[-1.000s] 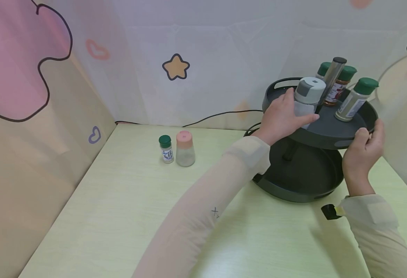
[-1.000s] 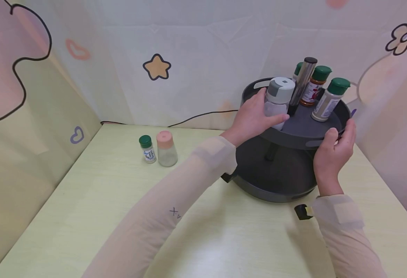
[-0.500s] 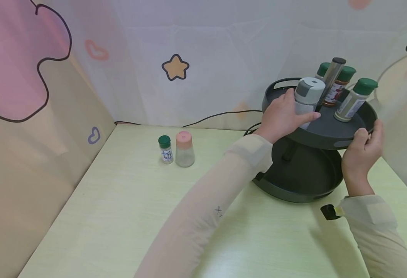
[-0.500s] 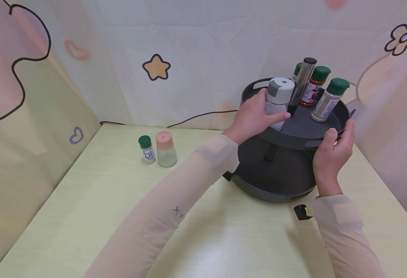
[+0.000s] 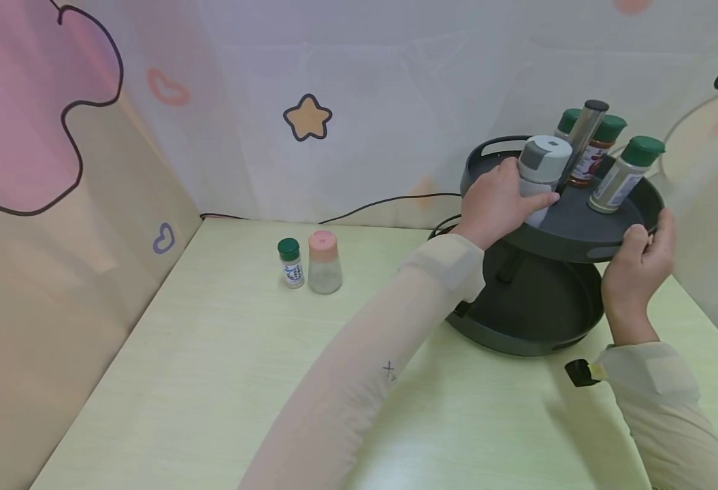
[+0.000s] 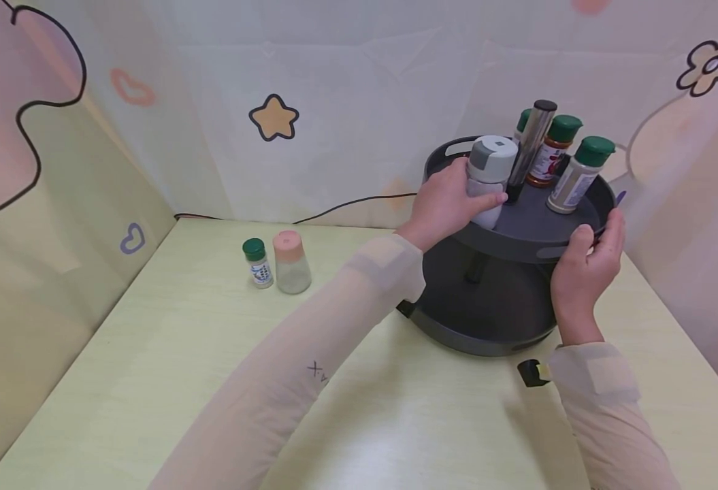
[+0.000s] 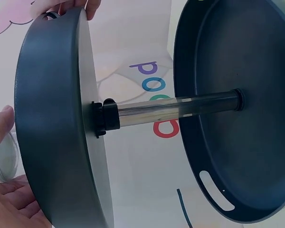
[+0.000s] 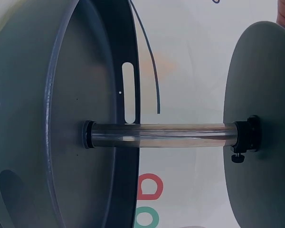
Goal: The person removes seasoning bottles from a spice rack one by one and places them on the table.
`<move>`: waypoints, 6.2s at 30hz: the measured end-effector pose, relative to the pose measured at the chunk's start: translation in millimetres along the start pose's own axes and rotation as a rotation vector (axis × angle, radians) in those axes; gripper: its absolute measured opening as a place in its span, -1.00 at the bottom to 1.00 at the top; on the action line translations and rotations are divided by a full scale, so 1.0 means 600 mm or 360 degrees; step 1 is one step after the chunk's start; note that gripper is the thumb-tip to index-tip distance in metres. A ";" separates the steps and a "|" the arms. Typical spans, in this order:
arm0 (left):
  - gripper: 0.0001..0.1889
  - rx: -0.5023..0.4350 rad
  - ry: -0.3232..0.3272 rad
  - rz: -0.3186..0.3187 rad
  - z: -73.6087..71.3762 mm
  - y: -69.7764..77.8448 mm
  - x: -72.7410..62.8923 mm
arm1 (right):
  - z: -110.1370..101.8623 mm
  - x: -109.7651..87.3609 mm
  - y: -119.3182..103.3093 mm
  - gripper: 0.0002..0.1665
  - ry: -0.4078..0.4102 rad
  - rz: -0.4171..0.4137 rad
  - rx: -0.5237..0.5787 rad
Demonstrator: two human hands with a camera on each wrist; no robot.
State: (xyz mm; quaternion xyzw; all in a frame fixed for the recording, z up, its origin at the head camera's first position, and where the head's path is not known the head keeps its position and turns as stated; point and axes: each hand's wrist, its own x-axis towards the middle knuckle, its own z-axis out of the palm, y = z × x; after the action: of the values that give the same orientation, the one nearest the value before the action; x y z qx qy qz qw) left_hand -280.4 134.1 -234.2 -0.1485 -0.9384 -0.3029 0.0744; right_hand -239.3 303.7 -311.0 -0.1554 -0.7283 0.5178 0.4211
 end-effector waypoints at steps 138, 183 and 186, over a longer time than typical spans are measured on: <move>-0.45 -0.0608 0.0554 0.0228 -0.045 -0.059 -0.012 | 0.001 0.003 0.006 -0.42 0.0006 -0.0049 -0.0054; -0.46 -0.0657 0.0663 0.0234 -0.018 -0.153 -0.044 | 0.002 0.002 0.004 -0.44 0.0019 -0.0082 -0.0028; -0.45 -0.0647 0.0645 0.0191 -0.013 -0.162 -0.047 | 0.002 0.002 0.005 -0.43 0.0015 -0.0078 -0.0025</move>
State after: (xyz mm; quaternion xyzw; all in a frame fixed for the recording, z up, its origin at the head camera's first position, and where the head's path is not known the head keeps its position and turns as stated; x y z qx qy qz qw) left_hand -285.0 47.7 -287.7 -0.1522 -0.8140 -0.5033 0.2468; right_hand -241.6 305.2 -313.3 -0.1432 -0.7339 0.5008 0.4360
